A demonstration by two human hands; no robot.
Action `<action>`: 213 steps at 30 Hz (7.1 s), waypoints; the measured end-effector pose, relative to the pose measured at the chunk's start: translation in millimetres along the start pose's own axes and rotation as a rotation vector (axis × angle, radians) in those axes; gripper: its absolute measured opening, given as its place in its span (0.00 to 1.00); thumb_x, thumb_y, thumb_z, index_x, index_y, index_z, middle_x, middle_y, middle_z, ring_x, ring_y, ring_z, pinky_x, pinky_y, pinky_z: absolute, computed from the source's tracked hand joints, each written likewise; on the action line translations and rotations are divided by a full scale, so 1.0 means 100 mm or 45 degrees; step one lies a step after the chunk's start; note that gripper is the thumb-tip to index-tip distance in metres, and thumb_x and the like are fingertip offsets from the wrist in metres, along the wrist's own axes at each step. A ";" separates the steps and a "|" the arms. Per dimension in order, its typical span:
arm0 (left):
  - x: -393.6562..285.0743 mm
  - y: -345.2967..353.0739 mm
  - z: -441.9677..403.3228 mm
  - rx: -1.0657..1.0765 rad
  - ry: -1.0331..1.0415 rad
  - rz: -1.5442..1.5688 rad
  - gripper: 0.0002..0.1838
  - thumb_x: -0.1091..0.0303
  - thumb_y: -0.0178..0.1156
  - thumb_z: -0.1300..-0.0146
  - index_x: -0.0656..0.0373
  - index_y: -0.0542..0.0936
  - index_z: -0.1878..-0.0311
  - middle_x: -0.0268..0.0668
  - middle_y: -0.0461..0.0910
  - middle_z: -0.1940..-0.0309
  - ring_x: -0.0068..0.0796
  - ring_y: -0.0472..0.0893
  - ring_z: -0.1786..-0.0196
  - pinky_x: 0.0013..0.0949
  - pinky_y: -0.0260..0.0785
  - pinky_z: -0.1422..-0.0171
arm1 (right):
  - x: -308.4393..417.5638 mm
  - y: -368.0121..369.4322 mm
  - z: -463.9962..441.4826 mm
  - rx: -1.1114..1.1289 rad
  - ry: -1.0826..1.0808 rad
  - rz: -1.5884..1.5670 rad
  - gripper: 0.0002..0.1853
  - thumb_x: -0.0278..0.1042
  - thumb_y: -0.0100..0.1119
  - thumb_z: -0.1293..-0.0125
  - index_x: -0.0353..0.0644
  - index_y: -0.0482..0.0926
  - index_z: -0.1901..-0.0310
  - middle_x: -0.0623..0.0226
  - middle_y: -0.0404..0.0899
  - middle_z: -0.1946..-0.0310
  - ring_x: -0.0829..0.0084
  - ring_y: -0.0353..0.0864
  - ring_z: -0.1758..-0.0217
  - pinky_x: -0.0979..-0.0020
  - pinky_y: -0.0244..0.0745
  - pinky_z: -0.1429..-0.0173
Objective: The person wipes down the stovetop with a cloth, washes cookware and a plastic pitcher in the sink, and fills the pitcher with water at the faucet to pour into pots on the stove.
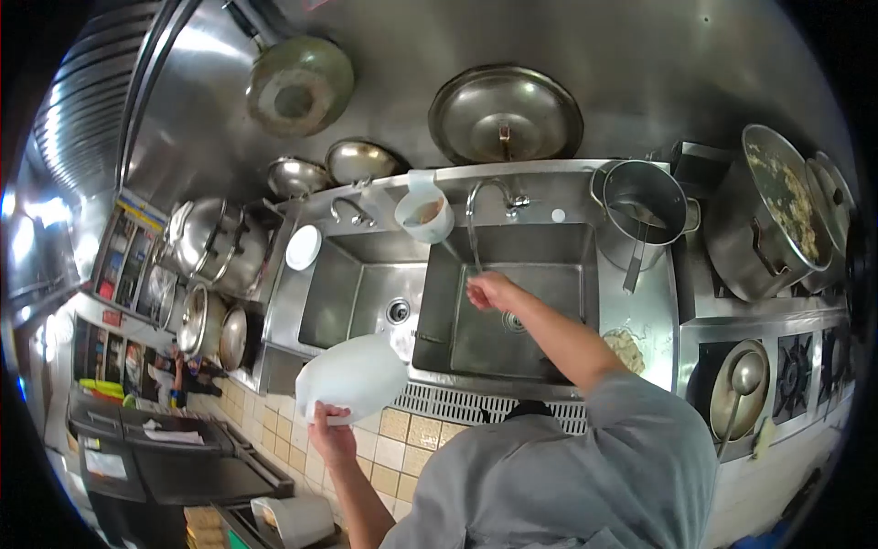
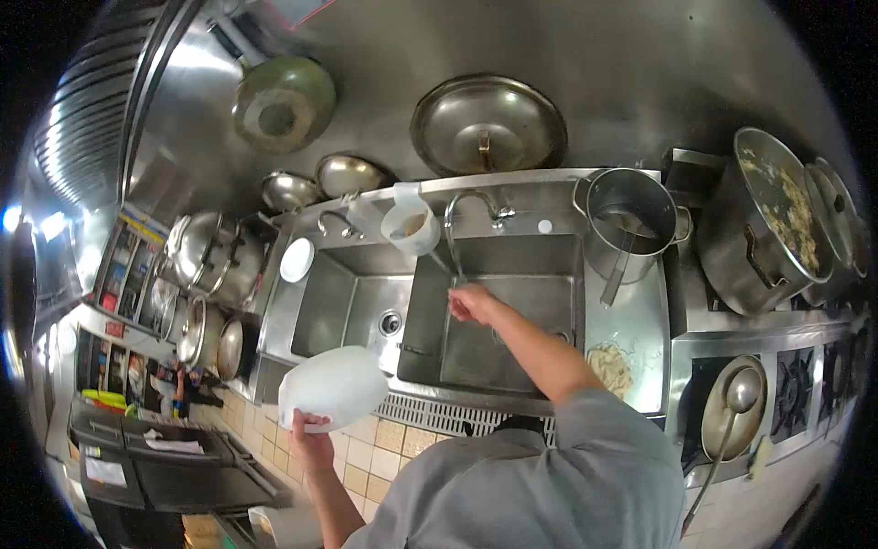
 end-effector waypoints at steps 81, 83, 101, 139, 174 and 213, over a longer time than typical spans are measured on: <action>3.15 1.88 -1.11 1.310 -1.167 -0.925 0.19 0.56 0.61 0.32 0.56 0.74 0.45 0.36 0.80 0.53 0.32 0.82 0.55 0.36 0.78 0.56 | -0.33 -1.44 1.25 -0.642 -1.416 -0.718 0.25 0.32 0.69 0.41 0.39 0.69 0.45 0.54 0.78 0.56 0.64 0.79 0.49 0.62 0.75 0.48; 3.28 2.30 -1.13 1.427 -0.995 -0.970 0.21 0.53 0.60 0.32 0.55 0.74 0.43 0.32 0.79 0.55 0.27 0.80 0.56 0.33 0.76 0.58 | 0.41 -0.72 2.43 -1.968 -0.969 0.403 0.27 0.34 0.69 0.41 0.39 0.68 0.42 0.48 0.76 0.54 0.57 0.77 0.47 0.61 0.73 0.45; 3.03 6.03 -0.02 1.576 0.153 -1.193 0.15 0.65 0.69 0.51 0.68 0.76 0.72 0.41 0.79 0.77 0.34 0.79 0.73 0.40 0.70 0.67 | 0.72 -1.26 3.98 -2.067 -1.352 0.235 0.13 0.34 0.52 0.26 0.30 0.74 0.57 0.56 0.82 0.70 0.73 0.84 0.72 0.72 0.80 0.65; 2.67 5.29 0.53 1.410 0.625 -1.049 0.16 0.64 0.69 0.50 0.66 0.74 0.71 0.45 0.77 0.77 0.41 0.77 0.75 0.41 0.69 0.66 | 1.05 -0.38 4.56 -1.791 -1.348 1.640 0.13 0.21 0.67 0.43 0.40 0.83 0.55 0.55 0.82 0.67 0.57 0.82 0.69 0.64 0.76 0.66; 3.01 4.66 -0.44 1.839 0.661 -1.146 0.20 0.57 0.71 0.46 0.63 0.73 0.72 0.46 0.76 0.76 0.47 0.76 0.71 0.45 0.67 0.65 | 0.08 -0.07 3.59 -1.702 -0.947 1.616 0.15 0.27 0.65 0.44 0.47 0.85 0.53 0.54 0.80 0.59 0.59 0.83 0.63 0.65 0.79 0.62; 2.97 4.22 -0.96 2.228 1.484 -0.926 0.09 0.62 0.68 0.47 0.53 0.78 0.67 0.33 0.78 0.71 0.39 0.80 0.61 0.41 0.75 0.57 | -0.48 -0.05 3.13 -1.351 -0.718 1.862 0.10 0.28 0.59 0.39 0.41 0.78 0.55 0.42 0.67 0.36 0.39 0.65 0.32 0.52 0.64 0.29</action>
Point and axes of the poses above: each hand's wrist, its own z-axis away from the middle knuckle, its own y-axis out of the palm, x = y × z, the point moved 1 cm from there along -z, towards the middle knuckle
